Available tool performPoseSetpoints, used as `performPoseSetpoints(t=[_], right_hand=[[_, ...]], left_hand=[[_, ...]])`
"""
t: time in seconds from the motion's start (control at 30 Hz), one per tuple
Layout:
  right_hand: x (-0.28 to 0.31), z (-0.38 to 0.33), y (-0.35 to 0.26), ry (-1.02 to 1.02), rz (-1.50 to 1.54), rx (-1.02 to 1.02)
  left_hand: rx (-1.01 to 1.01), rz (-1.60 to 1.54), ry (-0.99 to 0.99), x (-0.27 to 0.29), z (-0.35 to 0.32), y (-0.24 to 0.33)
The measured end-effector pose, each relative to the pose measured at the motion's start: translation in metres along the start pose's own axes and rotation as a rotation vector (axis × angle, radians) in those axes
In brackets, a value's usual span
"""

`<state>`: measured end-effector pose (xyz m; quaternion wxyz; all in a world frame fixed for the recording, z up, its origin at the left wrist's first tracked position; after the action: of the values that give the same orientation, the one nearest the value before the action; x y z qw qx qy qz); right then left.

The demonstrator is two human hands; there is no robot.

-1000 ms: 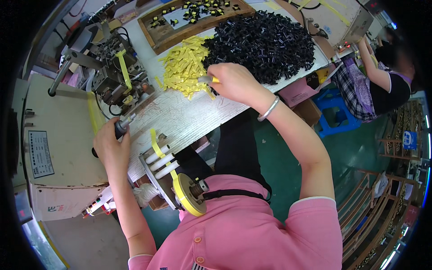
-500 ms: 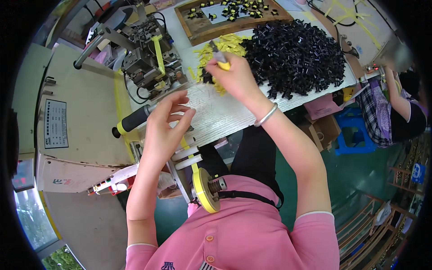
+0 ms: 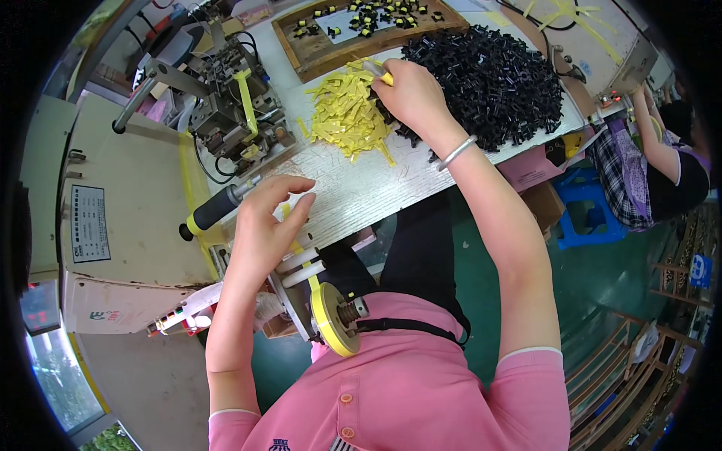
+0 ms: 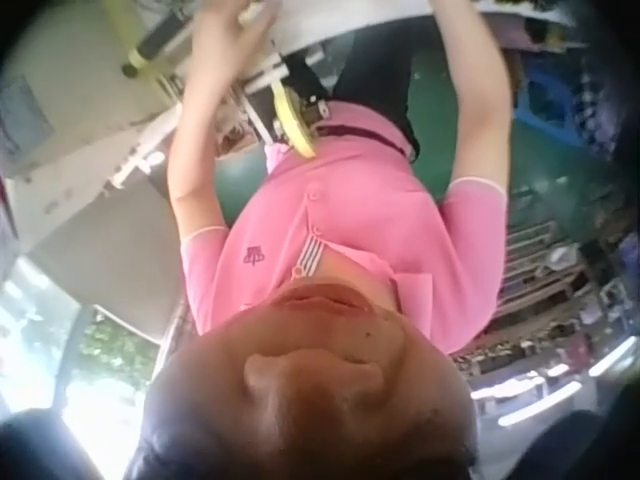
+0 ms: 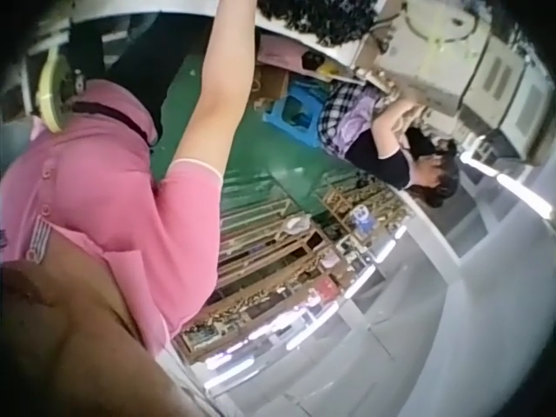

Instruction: The person assembles small electronic components at a factory workstation by hand, using handheld nippers and tweezers to manipulate yellow plastic connectors, black electronic housings, an adhesive tape strip, and a machine component.

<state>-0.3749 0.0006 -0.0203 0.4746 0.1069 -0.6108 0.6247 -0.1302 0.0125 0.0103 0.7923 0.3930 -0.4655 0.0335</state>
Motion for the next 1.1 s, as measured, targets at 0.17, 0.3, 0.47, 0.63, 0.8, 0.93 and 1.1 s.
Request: performPoseSetpoints(t=[0.17, 0.3, 0.47, 0.63, 0.8, 0.93, 1.1], right_hand=[[-0.007, -0.014, -0.015, -0.084, 0.734, -0.167], [-0.030, -0.055, -0.066, -0.461, 1.251, -0.301], [-0.054, -0.084, -0.092, -0.677, 1.431, -0.338], [-0.055, -0.092, -0.095, -0.542, 1.282, -0.354], [-0.061, -0.107, -0.105, -0.541, 1.183, -0.352], [-0.049, -0.103, -0.133, -0.458, 1.073, 0.133], [-0.056, -0.100, -0.114, -0.490, 1.148, -0.251]], left_hand=[[0.019, -0.023, 0.001, -0.001, -0.001, -0.007], [0.378, -0.745, -0.015, -0.014, -0.001, -0.027], [0.446, -1.113, -0.056, -0.020, -0.012, -0.031], [0.474, -0.900, 0.164, 0.002, -0.019, -0.048], [0.406, -0.765, 0.278, 0.012, -0.018, -0.045], [0.403, -0.766, 0.252, 0.011, -0.020, -0.046], [0.504, -0.867, 0.144, 0.005, -0.028, -0.038]])
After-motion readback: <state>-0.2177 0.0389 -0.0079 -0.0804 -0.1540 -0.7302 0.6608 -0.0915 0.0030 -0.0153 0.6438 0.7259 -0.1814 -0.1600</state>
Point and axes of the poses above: each hand's wrist, its own z-axis towards the middle knuckle, its own x-axis out of the back of the hand, y = z × x, the point moved 8 cm from there along z, towards the middle knuckle, and after that the axes turned 10 degrees about z, right-handed, at the moved point
